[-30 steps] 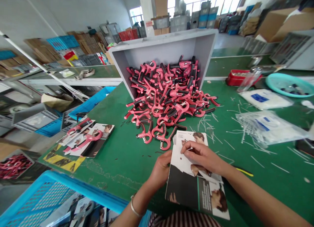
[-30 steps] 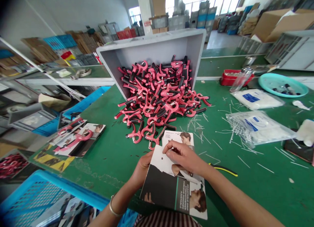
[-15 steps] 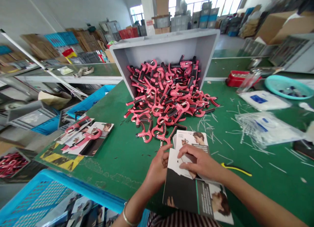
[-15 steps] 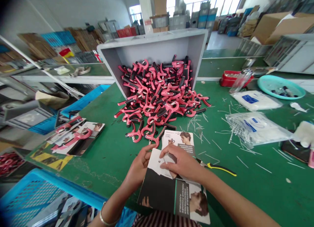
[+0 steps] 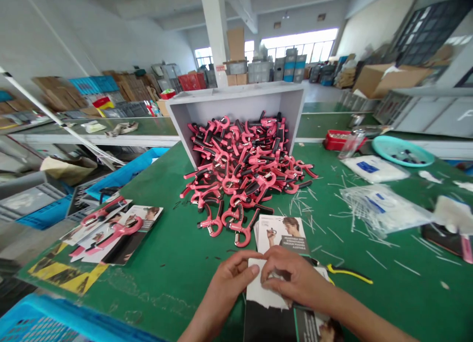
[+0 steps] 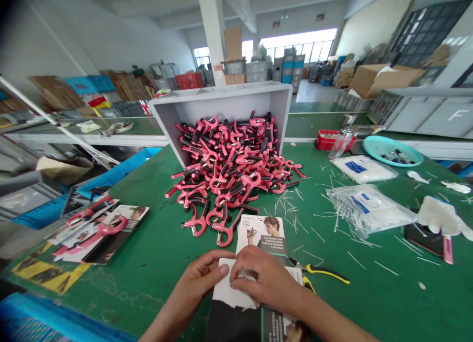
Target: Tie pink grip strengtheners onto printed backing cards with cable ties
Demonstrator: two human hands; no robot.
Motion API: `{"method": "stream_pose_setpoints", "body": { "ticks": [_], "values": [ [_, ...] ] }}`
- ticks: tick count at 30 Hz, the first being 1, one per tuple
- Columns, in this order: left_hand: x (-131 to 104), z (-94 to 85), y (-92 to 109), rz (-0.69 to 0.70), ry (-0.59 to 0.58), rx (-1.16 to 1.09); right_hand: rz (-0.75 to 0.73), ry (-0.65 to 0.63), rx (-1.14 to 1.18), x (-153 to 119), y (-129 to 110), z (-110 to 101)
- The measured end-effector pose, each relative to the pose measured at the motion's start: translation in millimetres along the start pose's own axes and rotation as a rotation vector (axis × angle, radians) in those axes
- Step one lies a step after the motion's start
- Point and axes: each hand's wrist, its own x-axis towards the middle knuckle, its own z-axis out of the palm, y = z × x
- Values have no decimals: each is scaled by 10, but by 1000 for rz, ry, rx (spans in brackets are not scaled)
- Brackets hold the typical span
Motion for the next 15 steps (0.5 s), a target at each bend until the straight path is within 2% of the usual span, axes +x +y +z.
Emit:
{"method": "stream_pose_setpoints", "body": {
  "ticks": [4, 6, 9, 11, 13, 14, 15],
  "values": [
    [158, 84, -41, 101, 99, -32, -18, 108, -139, 36, -28, -100],
    [220, 131, -34, 167, 163, -70, -27, 168, -181, 34, -97, -249],
    [253, 168, -45, 213, 251, -174, -98, 226, -223, 7, -111, -589],
    [252, 149, -108, 198, 355, -246, -109, 294, -284, 7, 74, -878],
    [258, 98, -234, 180, 473, -306, -12, 398, -408, 52, 446, -1188],
    [269, 68, -315, 174, 515, -317, 95, 454, -527, 94, 679, -1337],
    [285, 41, -404, 172, 537, -309, 231, 440, -670, 148, 922, -1476]
  ]
}}
